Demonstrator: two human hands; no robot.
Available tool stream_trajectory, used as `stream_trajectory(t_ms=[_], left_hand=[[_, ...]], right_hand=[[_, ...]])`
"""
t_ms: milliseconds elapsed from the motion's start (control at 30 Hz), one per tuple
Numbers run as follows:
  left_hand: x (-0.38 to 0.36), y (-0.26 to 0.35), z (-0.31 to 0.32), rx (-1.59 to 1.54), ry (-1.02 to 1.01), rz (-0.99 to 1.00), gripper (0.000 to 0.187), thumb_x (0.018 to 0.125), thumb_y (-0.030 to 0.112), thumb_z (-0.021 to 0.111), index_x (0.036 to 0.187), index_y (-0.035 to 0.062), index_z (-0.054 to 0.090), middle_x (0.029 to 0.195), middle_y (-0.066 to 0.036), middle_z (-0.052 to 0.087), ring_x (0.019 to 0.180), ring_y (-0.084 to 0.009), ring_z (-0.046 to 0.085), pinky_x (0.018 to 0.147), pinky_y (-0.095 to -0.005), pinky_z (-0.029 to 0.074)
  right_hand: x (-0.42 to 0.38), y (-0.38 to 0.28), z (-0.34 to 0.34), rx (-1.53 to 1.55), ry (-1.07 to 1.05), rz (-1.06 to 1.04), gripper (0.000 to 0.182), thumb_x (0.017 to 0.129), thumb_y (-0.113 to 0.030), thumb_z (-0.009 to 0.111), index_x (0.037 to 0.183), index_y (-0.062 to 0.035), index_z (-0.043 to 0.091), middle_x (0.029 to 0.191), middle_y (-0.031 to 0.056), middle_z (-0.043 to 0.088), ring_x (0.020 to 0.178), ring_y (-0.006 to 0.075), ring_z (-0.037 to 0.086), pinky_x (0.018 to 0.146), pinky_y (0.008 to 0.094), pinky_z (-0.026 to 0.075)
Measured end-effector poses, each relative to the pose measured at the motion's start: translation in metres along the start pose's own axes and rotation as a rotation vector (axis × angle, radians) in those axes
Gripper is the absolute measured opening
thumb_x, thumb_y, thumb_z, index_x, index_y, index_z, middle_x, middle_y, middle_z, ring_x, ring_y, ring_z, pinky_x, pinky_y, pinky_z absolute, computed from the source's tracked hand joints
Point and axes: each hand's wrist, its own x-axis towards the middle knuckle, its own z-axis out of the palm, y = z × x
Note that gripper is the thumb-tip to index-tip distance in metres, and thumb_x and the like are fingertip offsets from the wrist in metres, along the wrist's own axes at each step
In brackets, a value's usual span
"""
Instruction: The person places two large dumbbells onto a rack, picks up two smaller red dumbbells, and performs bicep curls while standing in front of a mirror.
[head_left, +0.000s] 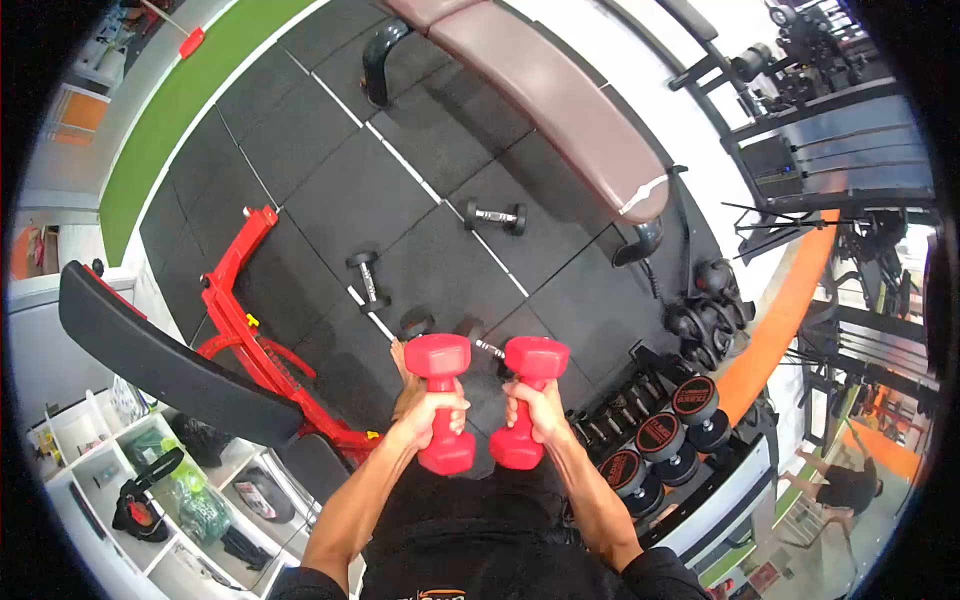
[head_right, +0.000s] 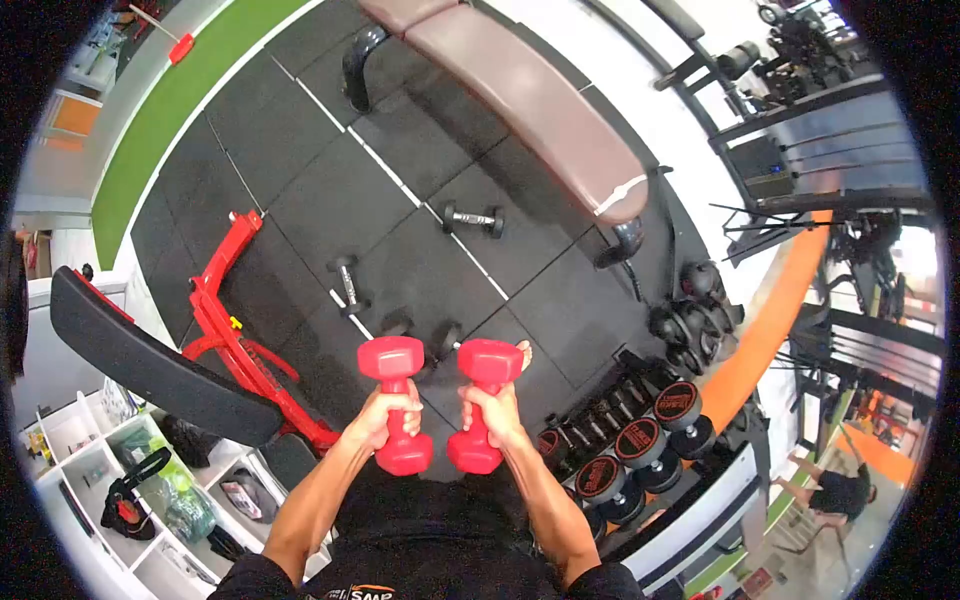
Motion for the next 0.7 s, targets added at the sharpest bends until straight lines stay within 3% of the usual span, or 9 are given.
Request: stream_trajectory(t_ms=[233, 433, 700], left_hand=[[-0.094, 0.053, 0.033, 0.180, -0.209, 0.011, 0.015, 0.075, 0.002, 0.067, 0.077, 0.0059, 0.052, 0.057, -0.004, 0.048, 0.046, -0.0175, 0.051, 0.048, -0.0322, 0.044], [-0.171, 0.106, 0.055, 0.403, -0.347, 0.104, 0.015, 0.072, -0.002, 0.066, 0.071, 0.0053, 0.053, 0.058, -0.006, 0.052, 0.045, -0.0161, 0.050, 0.048, -0.0326, 0.044], [-0.214, 0.083, 0.105, 0.521, -0.675, -0.025, 0.017, 0.073, -0.001, 0.064, 0.072, 0.0060, 0.049, 0.056, -0.007, 0.047, 0.045, -0.0182, 0.048, 0.049, -0.0337, 0.044]], right_hand=[[-0.116, -0.043, 0.070, 0.124, -0.024, -0.228, 0.014, 0.081, -0.001, 0.063, 0.086, -0.0039, 0.050, 0.056, 0.0064, 0.048, 0.041, 0.0189, 0.049, 0.040, 0.0335, 0.043], [-0.204, -0.040, 0.133, 0.304, -0.050, -0.467, 0.012, 0.084, 0.000, 0.062, 0.078, -0.0027, 0.052, 0.056, 0.0060, 0.051, 0.043, 0.0183, 0.052, 0.043, 0.0335, 0.044], [-0.310, -0.016, 0.138, 0.398, -0.028, -0.722, 0.009, 0.085, 0.004, 0.060, 0.080, -0.0007, 0.055, 0.056, 0.0062, 0.052, 0.046, 0.0168, 0.053, 0.046, 0.0314, 0.043]])
